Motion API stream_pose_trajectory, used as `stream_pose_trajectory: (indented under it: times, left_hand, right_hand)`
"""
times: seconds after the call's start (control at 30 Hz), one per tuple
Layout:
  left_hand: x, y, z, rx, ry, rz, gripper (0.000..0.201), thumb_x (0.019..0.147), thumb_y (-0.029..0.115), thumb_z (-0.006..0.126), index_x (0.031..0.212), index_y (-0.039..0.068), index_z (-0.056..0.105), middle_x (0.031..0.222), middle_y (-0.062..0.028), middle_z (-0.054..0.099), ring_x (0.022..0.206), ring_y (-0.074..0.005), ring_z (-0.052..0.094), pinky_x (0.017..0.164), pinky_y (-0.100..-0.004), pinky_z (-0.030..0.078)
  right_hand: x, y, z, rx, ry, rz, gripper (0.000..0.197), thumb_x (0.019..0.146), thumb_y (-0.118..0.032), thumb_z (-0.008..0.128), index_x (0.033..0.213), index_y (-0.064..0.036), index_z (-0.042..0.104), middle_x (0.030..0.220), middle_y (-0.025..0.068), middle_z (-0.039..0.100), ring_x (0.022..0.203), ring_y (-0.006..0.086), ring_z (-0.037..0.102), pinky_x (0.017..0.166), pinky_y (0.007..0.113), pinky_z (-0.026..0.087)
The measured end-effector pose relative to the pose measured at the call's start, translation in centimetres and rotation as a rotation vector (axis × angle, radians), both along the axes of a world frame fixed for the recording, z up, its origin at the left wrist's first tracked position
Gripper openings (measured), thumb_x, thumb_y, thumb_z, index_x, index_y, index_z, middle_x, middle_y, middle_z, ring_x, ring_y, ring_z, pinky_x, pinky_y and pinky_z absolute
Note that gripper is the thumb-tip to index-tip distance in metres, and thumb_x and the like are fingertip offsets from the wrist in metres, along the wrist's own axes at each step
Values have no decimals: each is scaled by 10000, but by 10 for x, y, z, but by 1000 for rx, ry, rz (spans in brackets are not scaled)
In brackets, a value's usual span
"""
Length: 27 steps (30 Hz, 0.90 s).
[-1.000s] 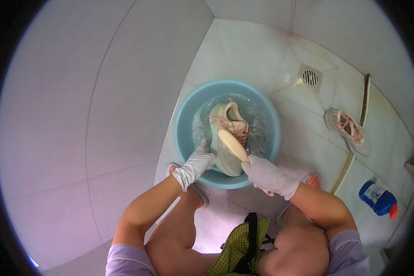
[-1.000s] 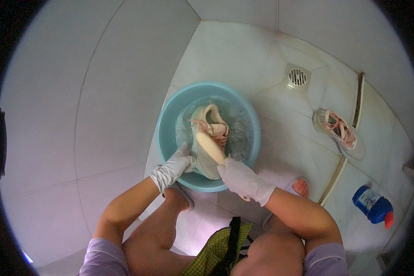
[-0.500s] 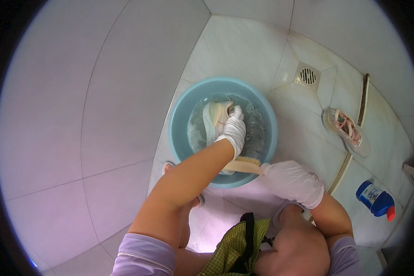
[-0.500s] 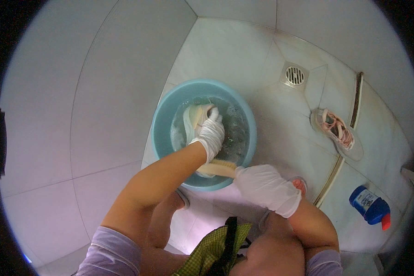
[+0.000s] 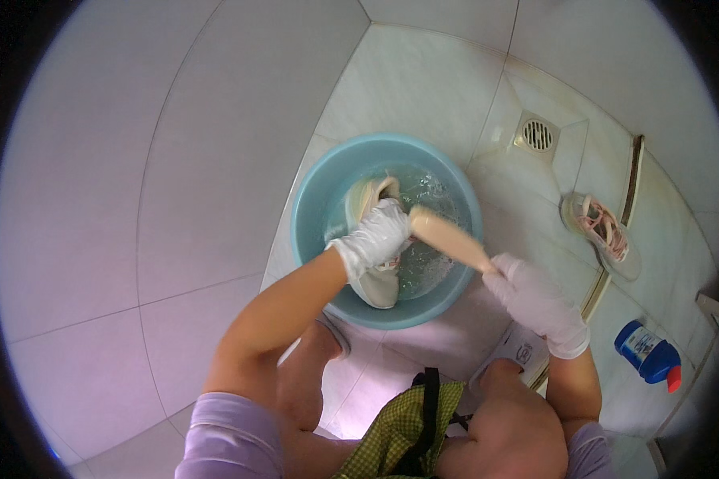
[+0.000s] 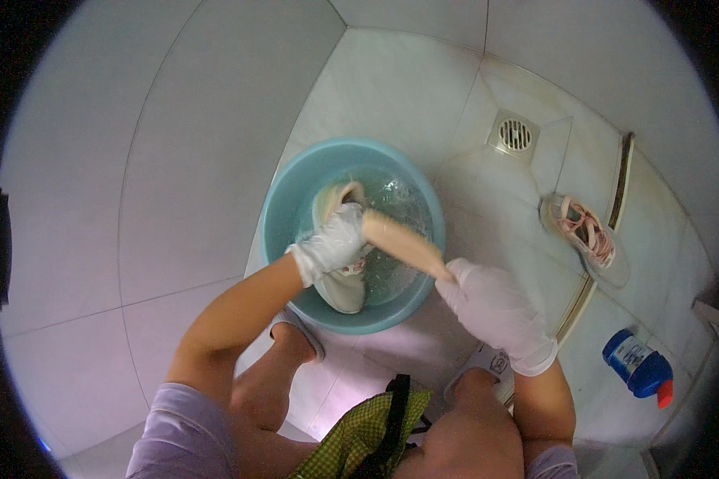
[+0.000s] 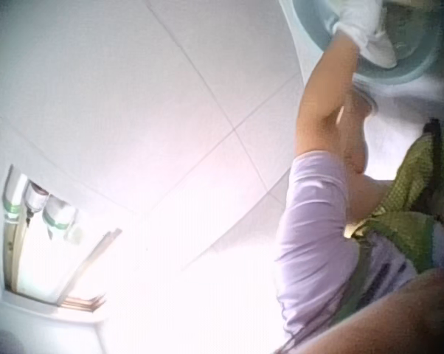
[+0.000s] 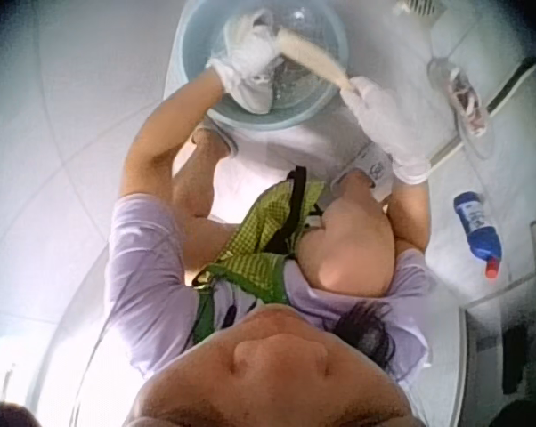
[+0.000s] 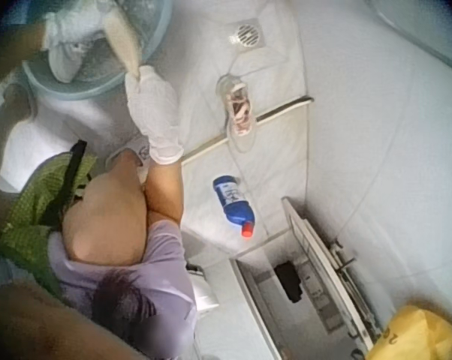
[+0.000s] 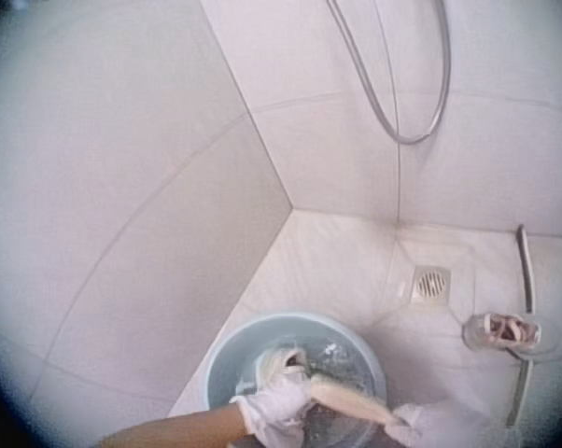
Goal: The person washes a pair of shoes in a basin of soapy water by scrubbing the exterior and soles with a brush.
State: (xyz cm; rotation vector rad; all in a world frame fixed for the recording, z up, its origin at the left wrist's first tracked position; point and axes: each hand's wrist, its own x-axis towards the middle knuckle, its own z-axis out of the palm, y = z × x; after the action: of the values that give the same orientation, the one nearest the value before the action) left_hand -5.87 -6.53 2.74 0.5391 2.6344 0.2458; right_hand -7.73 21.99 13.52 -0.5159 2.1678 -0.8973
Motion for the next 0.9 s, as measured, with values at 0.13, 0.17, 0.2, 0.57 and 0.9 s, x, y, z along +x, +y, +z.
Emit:
stream_pose_trajectory:
  times: [0.13,0.17,0.2,0.57,0.9]
  left_hand:
    - [19,-4,43,-111,-22,255,436,732,396,720,1022,90,608,837,-104,656,897,-287,641,1020,-505,308]
    - [22,-6,51,-227,-94,359,519,718,465,741,1057,100,596,856,-87,649,926,-279,632,1048,-534,257]
    - [21,-12,43,-295,-204,359,605,675,546,762,1061,107,604,876,-87,652,937,-272,623,1016,-583,254]
    - [50,18,-32,-154,68,525,327,781,453,667,875,141,634,784,-85,589,916,-280,561,911,-522,334]
    - [22,-22,100,289,-273,27,148,848,236,632,834,89,627,751,-168,558,728,-364,568,662,-448,456]
  right_hand:
    - [-4,-4,-8,-43,-62,-219,260,924,-202,543,1073,9,576,822,232,619,767,388,612,694,426,466]
    - [-6,-6,-7,-53,-65,-256,273,923,-190,541,1101,14,570,851,237,620,787,378,614,713,411,469]
    - [-6,-8,-6,-44,-63,-259,281,919,-180,542,1117,18,564,869,238,619,796,368,614,726,401,469]
    - [0,-18,-10,-134,-153,-232,327,900,-112,547,1194,29,555,900,231,629,799,311,616,764,350,471]
    - [-26,-13,5,-120,405,58,291,898,-195,585,1117,-4,600,888,213,653,815,379,631,708,421,497]
